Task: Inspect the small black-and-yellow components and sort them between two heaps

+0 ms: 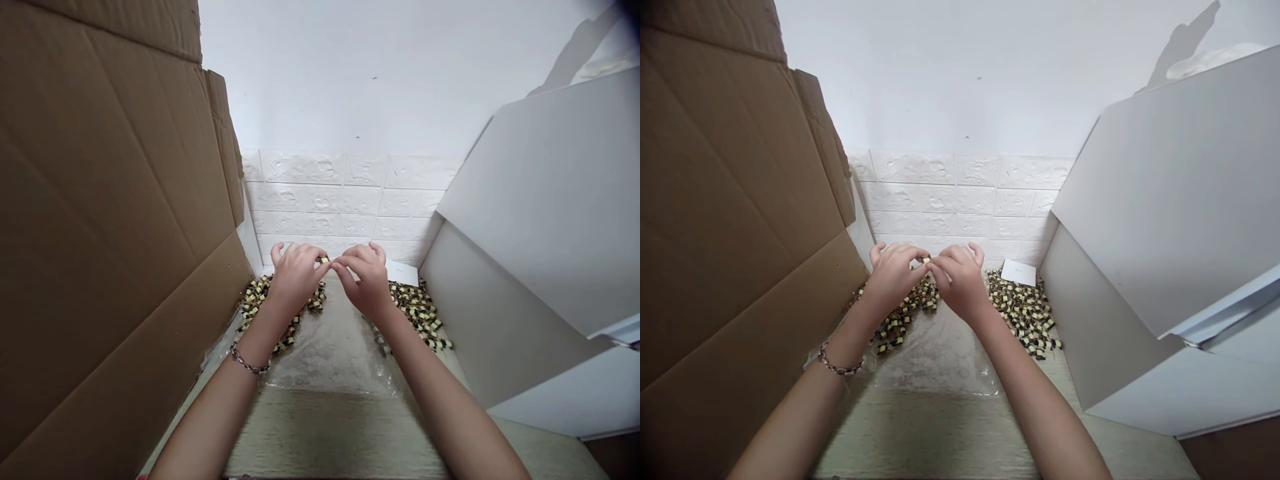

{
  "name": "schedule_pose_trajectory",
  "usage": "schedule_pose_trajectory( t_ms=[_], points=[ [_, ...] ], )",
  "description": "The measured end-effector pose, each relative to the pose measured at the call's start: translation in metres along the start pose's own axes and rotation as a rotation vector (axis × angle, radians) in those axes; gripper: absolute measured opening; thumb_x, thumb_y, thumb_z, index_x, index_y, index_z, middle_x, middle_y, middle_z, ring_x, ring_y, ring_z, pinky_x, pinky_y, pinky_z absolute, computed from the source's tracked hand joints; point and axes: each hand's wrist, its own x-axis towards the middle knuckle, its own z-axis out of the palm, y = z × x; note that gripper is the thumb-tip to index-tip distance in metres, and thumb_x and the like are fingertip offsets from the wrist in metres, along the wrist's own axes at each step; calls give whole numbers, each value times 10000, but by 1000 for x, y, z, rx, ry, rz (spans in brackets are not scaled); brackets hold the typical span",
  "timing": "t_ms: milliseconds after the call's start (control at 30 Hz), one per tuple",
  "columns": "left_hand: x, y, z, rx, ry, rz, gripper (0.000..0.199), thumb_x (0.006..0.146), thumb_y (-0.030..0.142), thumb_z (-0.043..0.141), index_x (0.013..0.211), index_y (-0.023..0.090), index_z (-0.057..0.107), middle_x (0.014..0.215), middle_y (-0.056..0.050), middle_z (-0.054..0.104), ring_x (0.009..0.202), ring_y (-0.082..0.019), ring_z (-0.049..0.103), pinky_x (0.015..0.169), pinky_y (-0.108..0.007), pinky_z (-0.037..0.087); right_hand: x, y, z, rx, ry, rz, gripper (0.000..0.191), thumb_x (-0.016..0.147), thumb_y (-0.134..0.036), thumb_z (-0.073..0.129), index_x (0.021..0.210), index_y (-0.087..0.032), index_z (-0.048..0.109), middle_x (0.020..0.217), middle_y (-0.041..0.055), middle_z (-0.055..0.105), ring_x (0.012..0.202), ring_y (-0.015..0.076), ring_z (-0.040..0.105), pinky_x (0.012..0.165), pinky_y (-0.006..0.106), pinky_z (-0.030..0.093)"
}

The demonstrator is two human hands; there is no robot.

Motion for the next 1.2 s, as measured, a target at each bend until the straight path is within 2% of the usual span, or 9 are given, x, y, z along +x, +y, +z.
schedule_pose_trajectory(
  t_ms=[67,100,200,300,400,567,700,1033,1200],
  points=[
    [4,-4,3,-82,-7,-85,167,743,337,497,786,216,604,835,-28,624,894,-209,507,921,-453,177,2,-5,-5,44,24,-2,101,775,-225,521,706,-206,591,690,-27,552,693,93,517,916,350,218],
    [6,-6,4,-194,-35,-130,176,727,347,515,778,205,604,814,-30,617,868,-206,509,901,-437,219,3,-7,-7,57,44,0,98,771,-220,526,702,-205,594,686,-26,554,686,92,518,910,349,228],
    [9,-8,4,-818,-248,-220,227,699,388,555,747,169,588,740,-15,573,750,-148,502,769,-318,347,8,-11,-16,64,111,28,99,760,-221,544,683,-204,604,674,-20,561,674,96,523,877,347,262],
    [8,-5,0,-1444,-412,-300,226,713,383,565,721,157,568,695,13,513,685,-86,468,689,-230,361,11,-14,-23,59,138,53,62,745,-242,568,727,-211,619,706,-8,582,705,110,538,844,341,289],
    [4,0,-3,-1741,-466,-405,192,718,347,583,739,157,564,719,16,497,690,-69,463,700,-222,370,13,-17,-26,50,155,65,57,736,-243,579,765,-219,622,726,-5,592,721,117,546,842,342,292],
    [0,5,-4,-1840,-578,-447,200,743,349,559,786,154,567,727,10,503,741,-82,483,746,-250,380,12,-22,-30,28,165,84,38,725,-247,593,721,-233,627,695,-23,571,686,104,540,876,355,263],
    [-2,6,-6,-1848,-640,-476,233,709,387,588,752,159,567,710,14,510,730,-87,489,752,-267,382,12,-24,-34,37,139,81,39,724,-256,595,732,-248,633,705,-32,563,686,97,535,899,366,235],
    [-4,9,-9,-1805,-621,-420,233,716,379,581,779,156,569,740,-2,501,755,-102,476,751,-264,370,13,-26,-41,10,91,58,58,740,-247,577,749,-260,633,702,-44,567,692,90,533,926,372,190],
    [-2,9,-8,-1725,-586,-334,217,730,347,572,745,131,567,720,-10,490,721,-99,456,709,-251,360,14,-24,-41,-14,38,66,59,744,-252,572,747,-264,630,691,-54,564,693,85,529,931,371,181]
  ],
)
